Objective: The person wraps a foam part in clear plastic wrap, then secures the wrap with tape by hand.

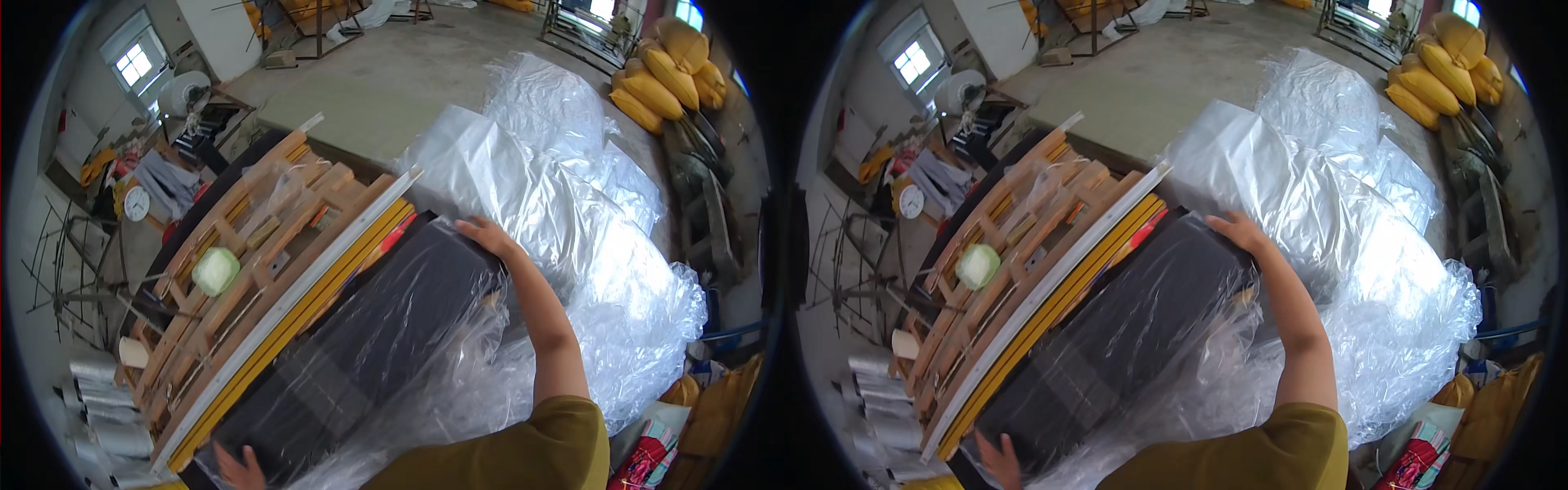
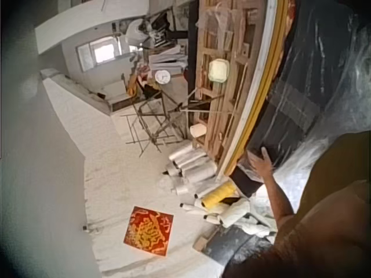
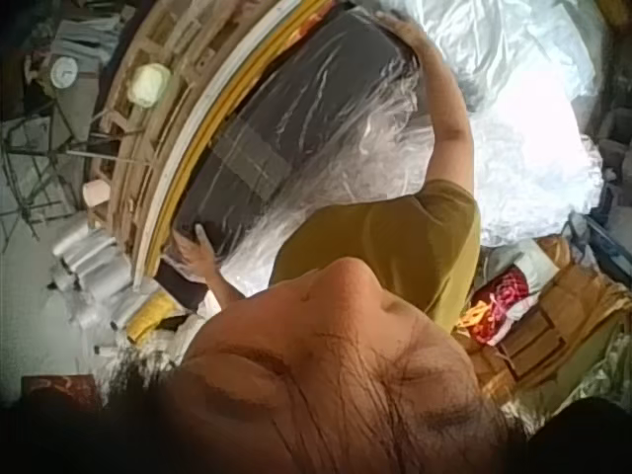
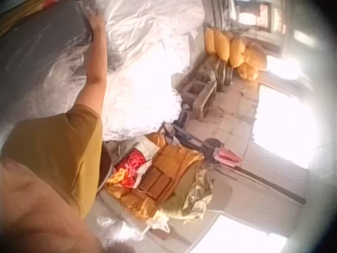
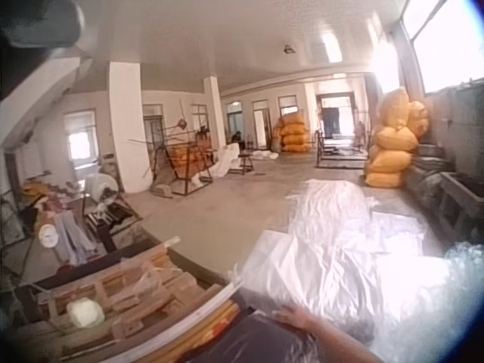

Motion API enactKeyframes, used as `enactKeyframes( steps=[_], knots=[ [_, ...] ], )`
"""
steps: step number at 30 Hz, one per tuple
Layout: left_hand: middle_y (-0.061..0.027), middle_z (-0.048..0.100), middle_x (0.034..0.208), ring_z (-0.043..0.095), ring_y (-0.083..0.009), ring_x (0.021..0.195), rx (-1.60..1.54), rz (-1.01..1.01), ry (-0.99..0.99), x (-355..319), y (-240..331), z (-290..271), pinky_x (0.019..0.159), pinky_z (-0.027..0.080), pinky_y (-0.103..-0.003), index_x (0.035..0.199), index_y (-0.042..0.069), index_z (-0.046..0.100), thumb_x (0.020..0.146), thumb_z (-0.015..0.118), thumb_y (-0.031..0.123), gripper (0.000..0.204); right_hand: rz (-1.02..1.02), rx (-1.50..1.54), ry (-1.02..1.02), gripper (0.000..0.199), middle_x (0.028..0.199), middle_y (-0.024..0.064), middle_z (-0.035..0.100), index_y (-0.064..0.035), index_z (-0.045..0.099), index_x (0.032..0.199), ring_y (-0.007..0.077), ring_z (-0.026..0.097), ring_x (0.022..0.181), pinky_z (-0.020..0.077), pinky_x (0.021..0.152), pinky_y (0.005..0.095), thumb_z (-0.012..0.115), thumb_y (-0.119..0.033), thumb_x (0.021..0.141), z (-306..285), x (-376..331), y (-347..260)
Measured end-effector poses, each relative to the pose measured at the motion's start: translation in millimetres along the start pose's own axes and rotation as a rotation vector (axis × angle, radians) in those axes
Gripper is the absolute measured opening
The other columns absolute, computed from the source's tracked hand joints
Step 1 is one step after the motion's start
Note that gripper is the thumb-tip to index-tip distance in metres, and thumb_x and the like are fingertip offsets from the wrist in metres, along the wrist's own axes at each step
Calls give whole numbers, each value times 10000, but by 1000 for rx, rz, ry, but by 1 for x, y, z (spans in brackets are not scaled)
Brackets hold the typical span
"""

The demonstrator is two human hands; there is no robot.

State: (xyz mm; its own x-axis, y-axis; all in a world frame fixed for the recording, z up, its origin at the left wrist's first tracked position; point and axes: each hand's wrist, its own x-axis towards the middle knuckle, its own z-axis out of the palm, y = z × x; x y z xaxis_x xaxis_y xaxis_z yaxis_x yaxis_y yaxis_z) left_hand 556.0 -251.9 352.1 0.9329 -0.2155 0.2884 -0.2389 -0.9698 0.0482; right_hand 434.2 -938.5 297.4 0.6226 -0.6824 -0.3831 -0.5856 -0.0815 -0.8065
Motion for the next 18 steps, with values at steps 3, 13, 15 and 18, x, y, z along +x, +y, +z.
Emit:
enactKeyframes(
  steps=[3, 13, 15, 18],
  knots=[
    [-193, 466, 1291, 491, -360, 1116, 259, -19, -36, -2, 52, 22, 921, 399, -474, 1322, 94, 434, 920, 407, 493, 567, -78, -1022, 882, 501, 1202, 147, 553, -157, 495, 1250, 308, 515, 1128, 402, 950, 348, 563, -410, 822, -13, 17, 129],
    [-171, 407, 1343, 378, -366, 1221, 155, -282, -103, 10, 50, 27, 998, 293, -512, 1361, 129, 381, 895, 333, 605, 668, 348, -826, 1067, 221, 839, 162, 628, -29, 564, 985, 368, 624, 733, 478, 624, 473, 409, -118, 854, -187, -31, 223],
    [-169, 417, 1334, 393, -371, 1208, 153, -293, -121, 11, 61, 29, 987, 310, -511, 1359, 139, 387, 893, 328, 609, 664, 72, -679, 1101, 239, 889, 161, 615, -41, 551, 1031, 365, 608, 854, 476, 698, 468, 415, -98, 843, -169, -17, 211],
    [-176, 421, 1328, 409, -378, 1196, 154, -303, -126, 7, 66, 23, 972, 326, -518, 1358, 147, 392, 891, 322, 615, 665, -282, -750, 821, 229, 1052, 117, 580, -110, 583, 1034, 338, 496, 1082, 419, 853, 452, 548, -164, 814, -73, -4, 153]
  ],
)
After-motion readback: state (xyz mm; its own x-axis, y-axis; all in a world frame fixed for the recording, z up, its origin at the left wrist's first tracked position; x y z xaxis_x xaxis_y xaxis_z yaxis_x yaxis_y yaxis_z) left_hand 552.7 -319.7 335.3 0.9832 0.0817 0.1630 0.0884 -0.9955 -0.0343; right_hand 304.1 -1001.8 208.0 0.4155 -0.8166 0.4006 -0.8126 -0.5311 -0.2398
